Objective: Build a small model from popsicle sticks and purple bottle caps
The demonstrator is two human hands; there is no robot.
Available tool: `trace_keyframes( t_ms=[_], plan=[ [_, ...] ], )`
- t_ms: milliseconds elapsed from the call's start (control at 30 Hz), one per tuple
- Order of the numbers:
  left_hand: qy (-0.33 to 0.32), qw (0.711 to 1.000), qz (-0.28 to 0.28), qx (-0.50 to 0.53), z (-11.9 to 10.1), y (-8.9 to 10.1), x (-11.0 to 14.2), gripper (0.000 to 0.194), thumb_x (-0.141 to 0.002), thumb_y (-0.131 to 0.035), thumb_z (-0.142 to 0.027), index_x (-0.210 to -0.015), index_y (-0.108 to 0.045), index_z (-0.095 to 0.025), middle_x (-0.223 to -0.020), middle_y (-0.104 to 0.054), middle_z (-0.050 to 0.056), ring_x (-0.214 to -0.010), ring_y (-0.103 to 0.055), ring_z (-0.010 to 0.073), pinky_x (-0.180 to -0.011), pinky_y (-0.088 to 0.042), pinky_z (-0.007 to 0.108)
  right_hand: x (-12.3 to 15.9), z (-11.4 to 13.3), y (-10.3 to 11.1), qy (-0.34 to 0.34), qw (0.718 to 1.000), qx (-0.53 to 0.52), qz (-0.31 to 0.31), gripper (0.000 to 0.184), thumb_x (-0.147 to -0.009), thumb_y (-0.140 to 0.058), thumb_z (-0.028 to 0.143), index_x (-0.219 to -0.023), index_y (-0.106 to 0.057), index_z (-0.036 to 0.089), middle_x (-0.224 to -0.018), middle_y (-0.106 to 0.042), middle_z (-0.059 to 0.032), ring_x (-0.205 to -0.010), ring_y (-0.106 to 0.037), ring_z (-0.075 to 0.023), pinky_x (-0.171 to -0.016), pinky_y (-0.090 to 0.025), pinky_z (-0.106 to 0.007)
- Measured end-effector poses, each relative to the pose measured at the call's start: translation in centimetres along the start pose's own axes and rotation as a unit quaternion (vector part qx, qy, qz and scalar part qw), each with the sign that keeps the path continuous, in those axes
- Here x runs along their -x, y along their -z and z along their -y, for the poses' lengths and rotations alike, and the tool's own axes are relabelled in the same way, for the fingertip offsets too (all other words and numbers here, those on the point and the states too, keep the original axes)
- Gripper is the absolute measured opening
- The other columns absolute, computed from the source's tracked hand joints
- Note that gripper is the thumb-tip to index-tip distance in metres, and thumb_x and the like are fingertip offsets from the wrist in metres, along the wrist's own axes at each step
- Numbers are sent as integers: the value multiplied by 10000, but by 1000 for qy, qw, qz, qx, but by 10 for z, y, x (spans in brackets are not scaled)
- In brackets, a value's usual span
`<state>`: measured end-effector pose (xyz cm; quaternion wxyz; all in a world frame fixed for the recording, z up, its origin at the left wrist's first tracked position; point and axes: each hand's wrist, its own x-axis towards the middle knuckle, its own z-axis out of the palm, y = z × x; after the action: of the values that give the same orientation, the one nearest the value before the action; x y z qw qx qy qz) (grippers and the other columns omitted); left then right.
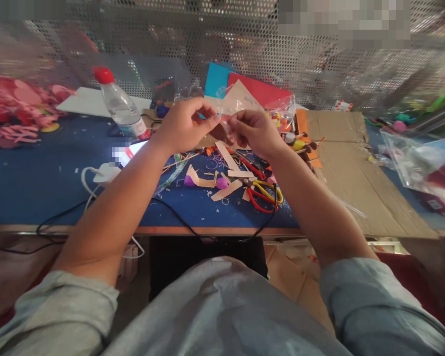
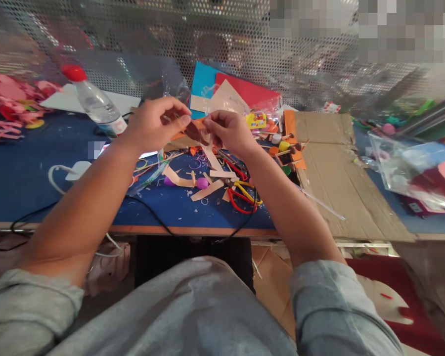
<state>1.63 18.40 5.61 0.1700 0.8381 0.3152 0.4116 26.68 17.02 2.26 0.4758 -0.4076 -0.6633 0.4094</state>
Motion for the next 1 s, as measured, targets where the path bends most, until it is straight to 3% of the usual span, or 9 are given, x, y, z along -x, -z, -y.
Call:
trace_keyframes(
  t_ms=[67,133,200,333,400,500,700,833,1000],
  plan=[
    [33,998,36,36,24,-3,-12,457,-981,-801,-692,-1038,-760,-240,-973,-832,92,-950,-772,269,-881,-644,441,-17,-9,-8,-10,999,-15,-33,439,-992,-875,646,-940,-669,262,-780,-676,-2,-595,-525,-113,-521,-450,-312],
    [48,997,29,47,44,-6,-20,442,-934,-852,-685,-1010,-767,-258,-962,-832,83,-933,-771,272,-874,-644,458,-30,-16,-14,-39,996,-63,-43,397,-966,-926,584,-1001,-701,258,-792,-662,14,-625,-555,-112,-545,-482,-292],
    [51,997,-4,54,59,-8,-25,420,-926,-846,-698,-979,-772,-288,-961,-832,70,-925,-761,268,-884,-638,474,-36,-22,-17,-60,993,-97,-17,382,-926,-981,523,-1000,-733,242,-775,-660,17,-651,-589,-113,-569,-503,-278],
    [54,996,-1,75,73,-13,-30,468,-898,-841,-756,-960,-781,-296,-986,-841,67,-959,-768,277,-883,-610,487,-36,-32,-17,-74,992,-101,13,382,-877,-1037,428,-838,-730,205,-721,-667,2,-617,-592,-102,-550,-494,-269],
    [56,996,12,75,75,-16,-34,529,-895,-826,-824,-956,-772,-302,-935,-825,37,-934,-736,247,-868,-585,472,-34,-38,-16,-64,993,-101,-3,354,-892,-1025,393,-827,-732,204,-742,-691,-10,-602,-576,-97,-532,-484,-268],
    [55,996,43,61,80,-20,-42,689,-886,-795,-926,-1005,-739,-250,-795,-762,-62,-920,-594,130,-914,-546,399,-32,-45,-16,-29,994,-99,-34,349,-898,-1018,366,-809,-715,219,-731,-678,-7,-579,-535,-89,-513,-455,-260],
    [111,985,41,129,91,-33,-40,638,-711,-910,-897,-919,-748,-316,-954,-864,38,-894,-709,238,-873,-601,502,-29,-54,-21,-15,995,-64,-70,531,-813,-1068,472,-708,-592,262,-618,-576,33,-549,-484,-103,-499,-407,-273],
    [96,984,19,150,104,-37,-26,587,-792,-875,-834,-997,-791,-291,-966,-864,34,-889,-723,211,-881,-634,479,-22,-58,-20,1,996,-41,-76,517,-872,-1005,588,-732,-629,262,-585,-577,34,-542,-472,-107,-507,-379,-284],
    [71,980,-50,181,123,-35,-10,549,-866,-894,-775,-1055,-833,-263,-964,-858,54,-851,-753,189,-766,-637,368,-19,-70,-16,52,993,-102,-37,604,-838,-942,812,-906,-709,259,-739,-685,11,-598,-570,-109,-540,-484,-284]
  ],
)
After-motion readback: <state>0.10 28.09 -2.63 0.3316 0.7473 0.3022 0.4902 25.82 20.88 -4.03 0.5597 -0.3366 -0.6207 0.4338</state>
